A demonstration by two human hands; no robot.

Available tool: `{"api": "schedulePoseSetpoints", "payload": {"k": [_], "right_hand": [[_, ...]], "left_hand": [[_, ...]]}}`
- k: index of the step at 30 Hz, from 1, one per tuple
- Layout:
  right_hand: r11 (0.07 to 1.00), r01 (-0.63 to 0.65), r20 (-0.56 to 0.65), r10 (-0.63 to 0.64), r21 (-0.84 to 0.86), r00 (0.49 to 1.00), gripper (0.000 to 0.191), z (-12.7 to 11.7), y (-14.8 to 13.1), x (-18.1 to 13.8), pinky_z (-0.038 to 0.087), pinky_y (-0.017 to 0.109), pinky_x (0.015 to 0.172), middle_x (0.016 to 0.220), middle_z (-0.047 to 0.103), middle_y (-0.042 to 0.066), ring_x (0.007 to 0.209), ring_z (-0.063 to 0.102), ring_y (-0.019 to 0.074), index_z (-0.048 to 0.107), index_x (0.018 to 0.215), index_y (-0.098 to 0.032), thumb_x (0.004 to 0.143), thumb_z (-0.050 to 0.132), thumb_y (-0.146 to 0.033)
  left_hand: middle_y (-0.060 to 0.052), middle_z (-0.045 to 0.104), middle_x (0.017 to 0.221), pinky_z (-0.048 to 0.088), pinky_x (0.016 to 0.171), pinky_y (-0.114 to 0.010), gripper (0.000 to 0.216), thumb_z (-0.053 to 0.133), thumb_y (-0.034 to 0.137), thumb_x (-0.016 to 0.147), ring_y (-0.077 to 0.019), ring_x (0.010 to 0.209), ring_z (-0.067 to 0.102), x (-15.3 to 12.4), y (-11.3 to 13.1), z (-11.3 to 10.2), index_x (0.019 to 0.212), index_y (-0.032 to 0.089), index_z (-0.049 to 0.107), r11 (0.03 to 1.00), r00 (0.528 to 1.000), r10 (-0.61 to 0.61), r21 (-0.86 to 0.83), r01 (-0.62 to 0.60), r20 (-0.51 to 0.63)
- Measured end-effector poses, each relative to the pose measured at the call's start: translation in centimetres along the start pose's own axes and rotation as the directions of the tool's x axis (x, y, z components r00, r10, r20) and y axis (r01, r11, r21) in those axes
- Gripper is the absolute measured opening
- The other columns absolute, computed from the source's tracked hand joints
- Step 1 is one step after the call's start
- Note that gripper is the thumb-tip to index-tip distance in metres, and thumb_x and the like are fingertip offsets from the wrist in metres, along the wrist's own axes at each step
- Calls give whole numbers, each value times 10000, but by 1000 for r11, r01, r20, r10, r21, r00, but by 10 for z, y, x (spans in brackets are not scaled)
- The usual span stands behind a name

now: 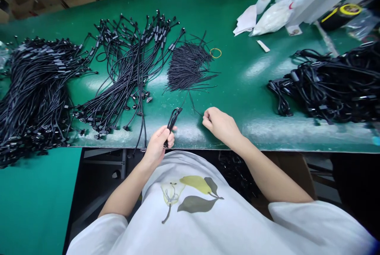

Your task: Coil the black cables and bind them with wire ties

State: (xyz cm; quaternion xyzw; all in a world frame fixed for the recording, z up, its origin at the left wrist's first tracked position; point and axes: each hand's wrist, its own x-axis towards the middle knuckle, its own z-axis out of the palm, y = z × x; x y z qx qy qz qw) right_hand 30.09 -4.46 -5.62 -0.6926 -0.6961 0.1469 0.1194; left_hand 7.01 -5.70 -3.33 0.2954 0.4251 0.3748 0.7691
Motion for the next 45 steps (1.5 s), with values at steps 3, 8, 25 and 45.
{"api": "schedulePoseSetpoints", "payload": {"k": [3,8,25,45], "right_hand": [[962,31,41,-44,273,998,63,-1,-9,-5,328,253,589,741,572,18,645,497,139,487,788,-186,819,449,-227],[650,-40,203,-178,759,963,113,16,-42,-13,353,233,540,622,492,-41,559,451,106,464,823,-186,827,447,-298],[294,860,34,-941,-417,338,222,-16,-61,1,353,317,653,907,599,95,774,528,165,585,933,-110,936,363,-94],[533,723,223,-715,-440,663,229,-21,-84,16,225,301,508,651,575,100,560,500,172,589,804,-101,844,368,-54]], "left_hand": [[69,425,567,256,491,-211,470,708,424,771,-65,495,362,1,-3,7,1099,134,539,1000,999,-2,-20,3,51],[71,426,598,271,495,-215,620,697,464,771,-69,496,364,8,-10,14,1252,139,479,998,990,-56,8,56,132],[-79,669,1182,435,988,-354,470,410,199,901,-219,1108,594,16,-10,-12,1359,212,517,544,949,245,782,-303,197],[-60,636,1210,363,1050,-345,524,482,259,882,-192,1145,550,27,-5,-1,1402,201,441,803,981,190,580,-137,-31]]}}
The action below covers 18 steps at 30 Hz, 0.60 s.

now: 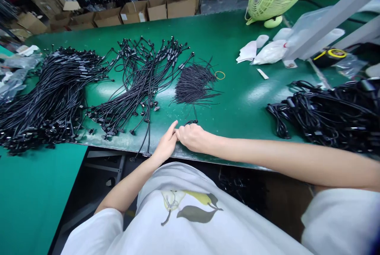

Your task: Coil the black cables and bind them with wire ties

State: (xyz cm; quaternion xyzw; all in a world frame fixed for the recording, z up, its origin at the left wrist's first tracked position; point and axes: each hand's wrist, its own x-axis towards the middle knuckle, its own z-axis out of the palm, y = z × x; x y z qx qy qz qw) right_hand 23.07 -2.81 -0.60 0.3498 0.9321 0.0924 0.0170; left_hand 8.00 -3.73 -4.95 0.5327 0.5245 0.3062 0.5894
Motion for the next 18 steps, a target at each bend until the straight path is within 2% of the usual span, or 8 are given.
{"api": "schedulePoseSetpoints", "payload": {"k": [4,7,8,10,12,13,15,18], "right_hand": [[885,-326,-12,350,331,937,233,3,-2,10,257,288,541,761,638,114,629,545,171,601,850,-115,878,373,-151],[553,-368,-47,597,747,801,310,11,-5,11,317,263,595,713,613,58,646,535,146,561,725,-157,922,353,-275],[391,-318,-3,635,864,772,328,16,-5,9,325,254,592,670,584,33,615,509,132,539,693,-167,922,358,-319],[80,-217,122,622,973,773,338,27,1,4,307,239,544,580,495,-15,526,416,107,507,668,-181,901,387,-394],[-59,-194,190,595,979,781,336,34,10,-3,276,234,512,540,423,-41,494,343,99,494,664,-186,879,417,-432],[-47,-202,188,606,978,773,332,36,14,-7,278,234,519,544,417,-42,507,348,101,492,660,-186,875,428,-431],[89,-230,118,650,969,750,324,32,18,-14,317,238,572,584,463,-23,575,418,116,494,649,-182,883,430,-397],[359,-208,-50,593,910,804,318,18,8,-18,355,252,647,687,561,19,670,495,138,531,684,-175,921,395,-338]], "left_hand": [[-93,584,1319,340,1080,-361,416,470,289,880,-224,1258,483,16,5,9,1265,178,581,944,997,19,-327,-42,-73],[-130,602,1250,379,1037,-395,439,386,402,936,-250,1209,508,21,14,7,1199,148,628,901,989,141,-408,-148,-47],[-124,591,1249,373,1037,-396,416,406,396,933,-249,1210,496,20,18,3,1182,161,642,917,977,210,-338,-212,-41],[-90,565,1234,336,1057,-389,315,474,310,906,-234,1213,454,13,26,-8,1114,213,689,926,928,373,-59,-372,2],[-66,568,1130,327,1044,-379,296,471,205,886,-214,1141,448,5,30,-17,1000,258,739,836,870,471,240,-494,149],[-62,568,1059,342,1017,-374,337,442,161,882,-205,1074,458,3,29,-20,957,269,751,779,848,476,334,-530,235],[-58,550,955,379,951,-361,415,386,93,859,-192,958,468,3,23,-22,930,266,758,725,830,441,409,-554,342],[-63,547,951,389,944,-367,406,398,71,816,-199,956,488,14,15,-22,988,214,737,806,883,381,369,-463,275]]}}
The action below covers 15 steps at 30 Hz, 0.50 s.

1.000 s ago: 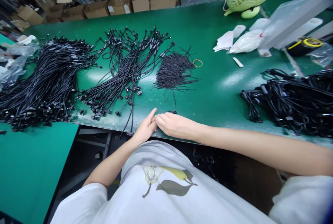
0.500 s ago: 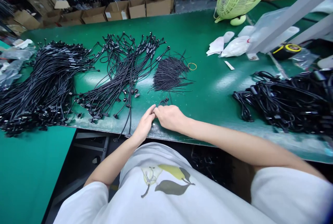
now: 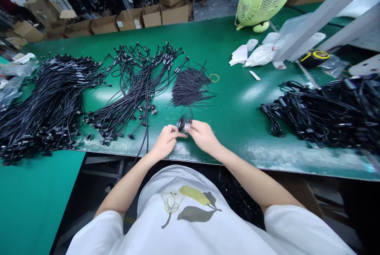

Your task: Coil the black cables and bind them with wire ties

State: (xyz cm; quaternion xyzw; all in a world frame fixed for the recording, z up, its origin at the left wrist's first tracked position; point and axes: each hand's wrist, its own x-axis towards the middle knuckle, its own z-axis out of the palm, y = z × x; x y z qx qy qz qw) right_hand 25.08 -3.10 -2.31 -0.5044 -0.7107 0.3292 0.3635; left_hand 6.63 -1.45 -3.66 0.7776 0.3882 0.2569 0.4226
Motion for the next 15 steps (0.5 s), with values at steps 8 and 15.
{"api": "schedulePoseSetpoints", "payload": {"k": [8,15], "right_hand": [[994,-4,182,24,-110,983,303,17,3,0,304,231,606,654,563,-3,624,484,123,497,647,-183,925,404,-256],[949,110,145,-69,-297,987,276,16,0,-3,295,247,633,743,605,32,695,513,137,533,711,-185,929,368,-223]], "left_hand": [[-54,565,938,428,872,-298,320,435,227,886,-173,902,547,-19,32,-24,954,207,747,984,960,74,-178,-26,270],[-59,634,700,452,700,-300,701,244,640,915,-156,657,547,-18,-11,14,924,116,710,817,929,-352,-448,363,110]]}}
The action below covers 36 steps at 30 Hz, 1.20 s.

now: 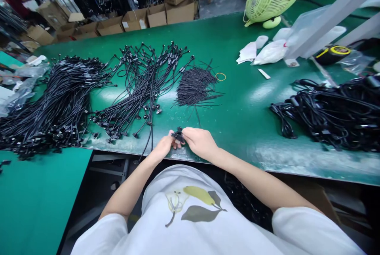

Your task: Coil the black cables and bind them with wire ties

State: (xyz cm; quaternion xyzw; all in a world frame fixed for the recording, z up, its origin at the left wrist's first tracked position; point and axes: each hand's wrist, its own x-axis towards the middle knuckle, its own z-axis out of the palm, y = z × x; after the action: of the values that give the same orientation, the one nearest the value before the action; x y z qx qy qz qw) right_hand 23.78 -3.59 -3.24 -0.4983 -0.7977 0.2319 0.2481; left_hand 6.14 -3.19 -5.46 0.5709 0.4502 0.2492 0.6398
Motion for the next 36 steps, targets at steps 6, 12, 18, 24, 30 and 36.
{"api": "schedulePoseSetpoints", "payload": {"k": [6,12,18,24,30,36], "right_hand": [[867,-162,187,81,472,979,313,4,9,1,331,237,600,644,528,-3,612,466,119,509,679,-182,901,402,-375],[697,-435,412,216,569,885,338,5,24,6,239,227,465,474,325,-70,423,253,75,462,613,-188,823,442,-452],[971,-166,-49,177,174,983,254,-25,2,-13,408,284,735,870,673,59,795,585,170,658,852,-181,918,449,-308],[854,169,53,-164,-492,985,289,-20,-5,-12,387,322,740,927,670,122,856,600,216,605,1103,-111,953,465,-314],[854,106,34,-103,-509,994,347,-15,18,-16,304,288,625,764,621,51,710,563,163,623,893,-173,1000,350,-359],[941,102,116,-67,-322,991,272,-15,15,-20,365,271,651,922,655,73,804,607,176,568,1113,-161,980,418,-344]], "left_hand": [[-114,653,1216,416,1014,-398,495,599,516,819,-257,1149,578,-2,8,4,1151,154,662,960,1000,15,-281,-7,25],[-85,527,1407,280,1151,-372,401,444,309,931,-208,1331,440,-4,15,18,1288,182,577,950,961,271,178,-258,-52],[-50,698,1160,478,935,-328,312,461,310,945,-205,1055,645,1,18,4,1199,227,623,805,956,287,555,-209,-56],[-81,715,997,491,843,-370,258,476,241,937,-219,920,658,8,14,3,1168,186,576,519,912,409,811,-268,40],[-121,606,1239,449,980,-418,562,686,371,809,-259,1150,565,4,23,-14,1288,192,452,524,911,403,795,-305,85],[-112,578,1266,460,978,-362,540,659,347,831,-234,1144,575,2,29,-17,1305,204,443,686,932,354,655,-315,77]]}}
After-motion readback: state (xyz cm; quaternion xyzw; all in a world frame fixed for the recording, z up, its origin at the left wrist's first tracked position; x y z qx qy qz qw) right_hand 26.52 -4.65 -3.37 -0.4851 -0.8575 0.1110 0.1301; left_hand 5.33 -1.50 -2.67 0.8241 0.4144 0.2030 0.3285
